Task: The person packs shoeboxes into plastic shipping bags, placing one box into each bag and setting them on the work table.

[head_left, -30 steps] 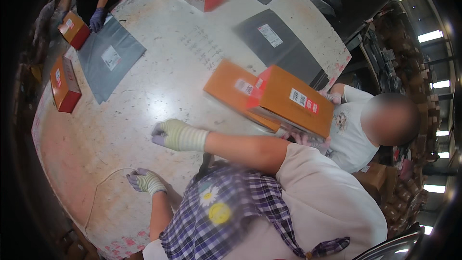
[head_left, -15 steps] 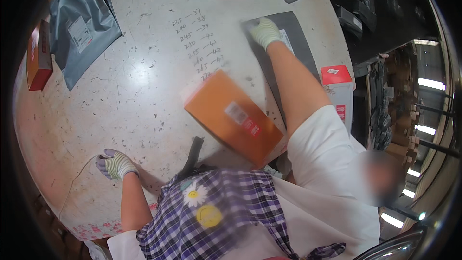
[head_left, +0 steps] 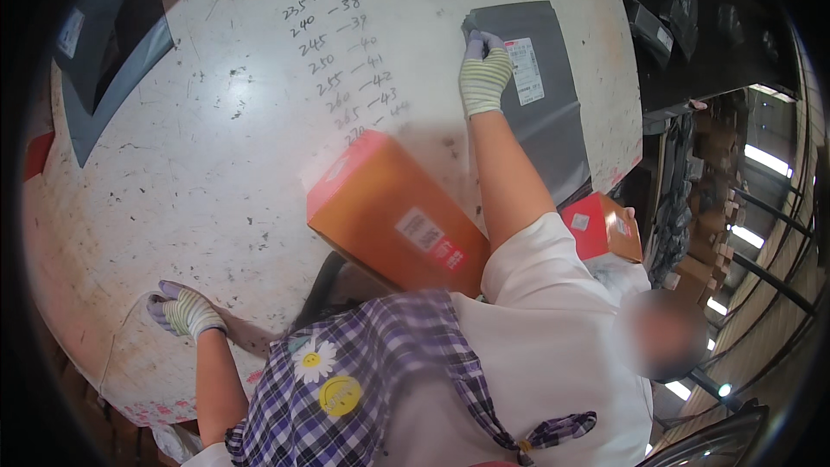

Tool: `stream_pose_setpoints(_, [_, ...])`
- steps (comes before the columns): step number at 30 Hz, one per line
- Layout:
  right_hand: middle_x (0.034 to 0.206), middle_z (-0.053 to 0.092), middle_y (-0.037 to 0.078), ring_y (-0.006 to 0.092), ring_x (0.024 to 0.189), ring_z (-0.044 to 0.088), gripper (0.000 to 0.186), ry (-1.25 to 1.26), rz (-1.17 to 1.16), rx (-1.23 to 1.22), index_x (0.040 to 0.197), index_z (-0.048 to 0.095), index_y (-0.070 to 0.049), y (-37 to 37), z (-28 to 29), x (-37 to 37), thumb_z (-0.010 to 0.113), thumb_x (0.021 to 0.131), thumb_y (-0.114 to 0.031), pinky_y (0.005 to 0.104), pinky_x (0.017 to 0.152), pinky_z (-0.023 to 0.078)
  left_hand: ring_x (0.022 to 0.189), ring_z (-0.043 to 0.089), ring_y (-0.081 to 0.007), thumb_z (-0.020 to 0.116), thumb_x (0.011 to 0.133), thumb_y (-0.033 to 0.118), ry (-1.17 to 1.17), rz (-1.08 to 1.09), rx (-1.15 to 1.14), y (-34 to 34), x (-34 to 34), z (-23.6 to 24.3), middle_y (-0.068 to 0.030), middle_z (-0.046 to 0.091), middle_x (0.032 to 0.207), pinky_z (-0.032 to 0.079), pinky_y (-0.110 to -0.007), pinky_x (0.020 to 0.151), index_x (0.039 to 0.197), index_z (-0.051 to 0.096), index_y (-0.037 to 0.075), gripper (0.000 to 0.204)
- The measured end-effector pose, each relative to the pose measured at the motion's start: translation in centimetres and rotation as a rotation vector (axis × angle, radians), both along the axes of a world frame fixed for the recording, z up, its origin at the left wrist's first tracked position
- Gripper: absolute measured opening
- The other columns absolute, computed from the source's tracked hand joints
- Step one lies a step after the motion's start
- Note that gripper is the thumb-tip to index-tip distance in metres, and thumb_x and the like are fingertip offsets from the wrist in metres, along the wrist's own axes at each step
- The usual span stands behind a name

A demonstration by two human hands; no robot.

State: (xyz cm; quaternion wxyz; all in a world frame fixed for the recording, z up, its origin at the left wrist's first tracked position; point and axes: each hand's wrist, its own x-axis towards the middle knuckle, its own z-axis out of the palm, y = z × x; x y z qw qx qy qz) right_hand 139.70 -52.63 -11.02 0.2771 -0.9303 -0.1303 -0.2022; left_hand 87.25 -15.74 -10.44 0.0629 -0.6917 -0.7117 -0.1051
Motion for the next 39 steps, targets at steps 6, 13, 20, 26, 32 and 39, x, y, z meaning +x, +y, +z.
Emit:
stream_pose_setpoints(6, [0.122, 0.065, 0.023, 0.0358, 0.111, 0.063, 0.041, 0.272, 0.003, 0.13, 0.131, 0.057, 0.0, -0.9, 1.1, 1.0, 0.06, 0.094, -0.017, 0.0419, 0.096, 0.049, 0.125, 0.052, -0.0362, 0.048, 0.101, 0.05, 0.015, 0.032, -0.071, 0.0, -0.3, 0.2, -0.0185, 0.054, 0.135, 0.041, -0.048, 0.105, 0.132, 0.051, 0.002, 0.058])
stream_pose_setpoints(13, [0.115, 0.062, 0.018, 0.0297, 0.102, 0.061, 0.048, 0.164, 0.042, 0.19, 0.139, 0.047, -0.004, -1.6, 0.1, 1.7, 0.058, 0.093, -0.006, 0.0376, 0.092, 0.048, 0.127, 0.05, -0.0363, 0.048, 0.101, 0.05, 0.009, 0.012, -0.055, 0.2, -0.4, 0.0, -0.0188, 0.054, 0.136, 0.04, -0.048, 0.106, 0.134, 0.05, 0.001, 0.059])
stream_pose_setpoints(20, [0.101, 0.07, 0.018, 0.0391, 0.095, 0.068, 0.035, 0.06, 0.207, -0.146, 0.13, 0.055, -0.012, -0.5, 3.1, 0.7, 0.053, 0.095, -0.006, 0.0461, 0.086, 0.053, 0.126, 0.051, -0.0365, 0.048, 0.1, 0.05, -0.009, 0.035, -0.068, -0.3, -0.1, 0.7, -0.0188, 0.055, 0.135, 0.04, -0.047, 0.106, 0.134, 0.05, 0.001, 0.06])
stream_pose_setpoints(26, [0.112, 0.067, 0.022, 0.0436, 0.1, 0.066, 0.037, 0.12, 0.144, -0.406, 0.128, 0.058, -0.01, 1.1, 5.7, -0.3, 0.061, 0.092, -0.018, 0.0501, 0.088, 0.053, 0.126, 0.052, -0.0358, 0.049, 0.1, 0.051, 0.006, 0.011, -0.045, 0.2, -0.7, 0.1, -0.0181, 0.056, 0.134, 0.04, -0.048, 0.105, 0.133, 0.052, 0.002, 0.06])
stream_pose_setpoints(32, [0.117, 0.067, 0.025, 0.0443, 0.108, 0.064, 0.061, 0.267, 0.05, -0.444, 0.141, 0.047, -0.008, 2.5, 7.2, -1.3, 0.069, 0.087, -0.026, 0.0509, 0.096, 0.049, 0.129, 0.05, -0.0342, 0.05, 0.099, 0.053, -0.002, -0.015, -0.026, 0.4, -1.3, -0.6, -0.015, 0.055, 0.137, 0.037, -0.049, 0.107, 0.134, 0.052, 0.004, 0.06])
stream_pose_setpoints(39, [0.142, 0.052, 0.023, 0.0451, 0.129, 0.05, 0.078, 0.07, -0.015, -0.597, 0.145, 0.044, -0.009, 2.7, 7.4, -1.2, 0.076, 0.079, -0.035, 0.0575, 0.108, 0.038, 0.122, 0.056, -0.0356, 0.051, 0.098, 0.053, 0.04, -0.047, 0.027, 0.6, -1.3, -0.8, -0.0169, 0.059, 0.13, 0.041, -0.049, 0.104, 0.13, 0.055, 0.003, 0.059])
